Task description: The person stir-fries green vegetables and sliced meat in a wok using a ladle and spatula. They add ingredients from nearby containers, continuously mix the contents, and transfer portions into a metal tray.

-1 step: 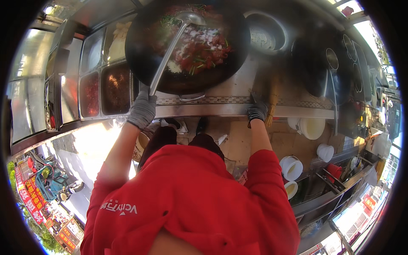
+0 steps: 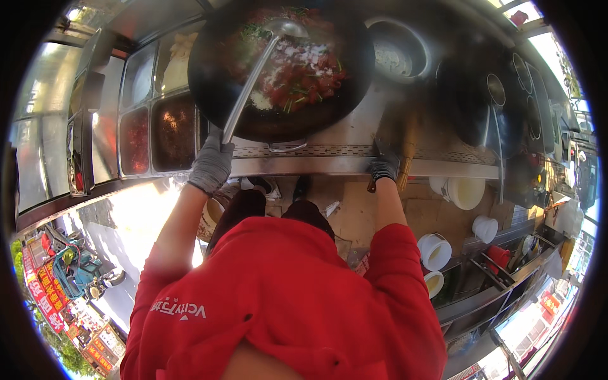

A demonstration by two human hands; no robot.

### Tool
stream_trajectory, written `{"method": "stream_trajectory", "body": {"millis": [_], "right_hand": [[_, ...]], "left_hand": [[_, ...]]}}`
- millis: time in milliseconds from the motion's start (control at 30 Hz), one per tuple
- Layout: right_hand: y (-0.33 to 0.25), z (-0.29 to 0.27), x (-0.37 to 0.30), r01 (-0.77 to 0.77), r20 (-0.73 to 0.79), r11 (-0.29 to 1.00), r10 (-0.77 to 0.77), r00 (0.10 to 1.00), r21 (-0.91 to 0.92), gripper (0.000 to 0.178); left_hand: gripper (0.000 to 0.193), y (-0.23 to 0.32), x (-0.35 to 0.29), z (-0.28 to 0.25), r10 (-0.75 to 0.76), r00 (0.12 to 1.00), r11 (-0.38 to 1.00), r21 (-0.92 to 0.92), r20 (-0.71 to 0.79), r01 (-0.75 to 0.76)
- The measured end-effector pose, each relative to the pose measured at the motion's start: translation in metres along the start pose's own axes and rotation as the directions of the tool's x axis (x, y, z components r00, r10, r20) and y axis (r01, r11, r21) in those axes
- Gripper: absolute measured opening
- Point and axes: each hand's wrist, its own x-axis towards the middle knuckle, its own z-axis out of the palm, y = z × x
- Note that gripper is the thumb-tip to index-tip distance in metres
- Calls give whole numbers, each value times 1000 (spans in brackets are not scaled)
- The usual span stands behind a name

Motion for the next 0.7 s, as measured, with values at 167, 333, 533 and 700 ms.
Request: {"method": "stream_trajectory", "body": {"millis": [167,333,533,700], "right_hand": [[-34,-29,-38,-433,255,840,363,896,328,25],[-121,-82,-118,33,220,809,-199,955,587,13],[-320,-131,-60,713,564,470,-437,701,-521,21],[-377,-23,-19,493,549,294,152,822,-819,32]], "left_hand": [[36,-18,4,-29,-64,995,969,-234,79,80],[37,-44,38,-38,-113,992,962,-245,48,122],[48,-75,54,-23,-64,998,988,-140,4,64],[60,-69,39,8,-105,964,884,-421,245,203]]}}
